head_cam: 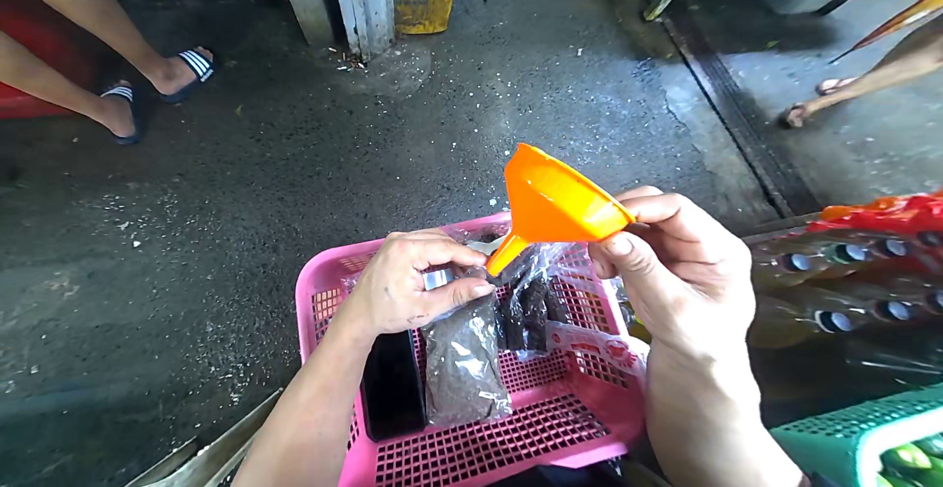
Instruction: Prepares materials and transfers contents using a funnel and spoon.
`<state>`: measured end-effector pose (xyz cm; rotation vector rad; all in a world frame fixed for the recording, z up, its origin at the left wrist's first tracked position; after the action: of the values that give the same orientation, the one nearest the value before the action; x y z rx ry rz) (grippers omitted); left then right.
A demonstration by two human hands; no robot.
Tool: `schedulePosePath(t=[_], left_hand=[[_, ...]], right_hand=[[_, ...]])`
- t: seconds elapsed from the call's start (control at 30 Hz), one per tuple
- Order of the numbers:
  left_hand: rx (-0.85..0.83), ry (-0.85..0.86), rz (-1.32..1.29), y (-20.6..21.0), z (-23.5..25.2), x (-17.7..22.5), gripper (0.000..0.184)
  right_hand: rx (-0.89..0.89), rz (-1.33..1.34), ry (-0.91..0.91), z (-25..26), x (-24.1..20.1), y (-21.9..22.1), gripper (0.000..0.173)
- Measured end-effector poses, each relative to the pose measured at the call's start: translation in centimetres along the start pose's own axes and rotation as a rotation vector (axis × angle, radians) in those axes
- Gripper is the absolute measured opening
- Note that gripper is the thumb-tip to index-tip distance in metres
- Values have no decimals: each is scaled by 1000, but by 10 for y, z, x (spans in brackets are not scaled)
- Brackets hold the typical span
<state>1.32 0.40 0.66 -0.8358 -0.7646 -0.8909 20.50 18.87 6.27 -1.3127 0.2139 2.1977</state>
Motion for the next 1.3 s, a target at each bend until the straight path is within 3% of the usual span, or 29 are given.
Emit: schedulePosePath(t=[0.37,0.7,1.07,1.3], left_hand=[[78,-36,63,1,0,1,22],[124,-203,137,-1,0,0,25],[23,-320,-71,-1,1,1,33],[91,-359,-59,-1,1,1,38]], right_hand=[[-40,-60,-15,-4,1,13,12],[-35,-97,74,-9,8,30,11],[43,-183,80,-3,11,19,12],[-71,-180,27,-6,12,24,12]])
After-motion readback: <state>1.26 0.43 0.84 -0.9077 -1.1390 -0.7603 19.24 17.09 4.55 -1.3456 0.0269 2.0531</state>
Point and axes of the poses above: each hand's wrist, its own z-axis towards the middle knuckle, its own y-axis out of the palm, x = y × z, the point moved 1 cm from there along z, towards the middle knuckle, and after that the axes turned 3 degrees about z, right-handed, at the moved point
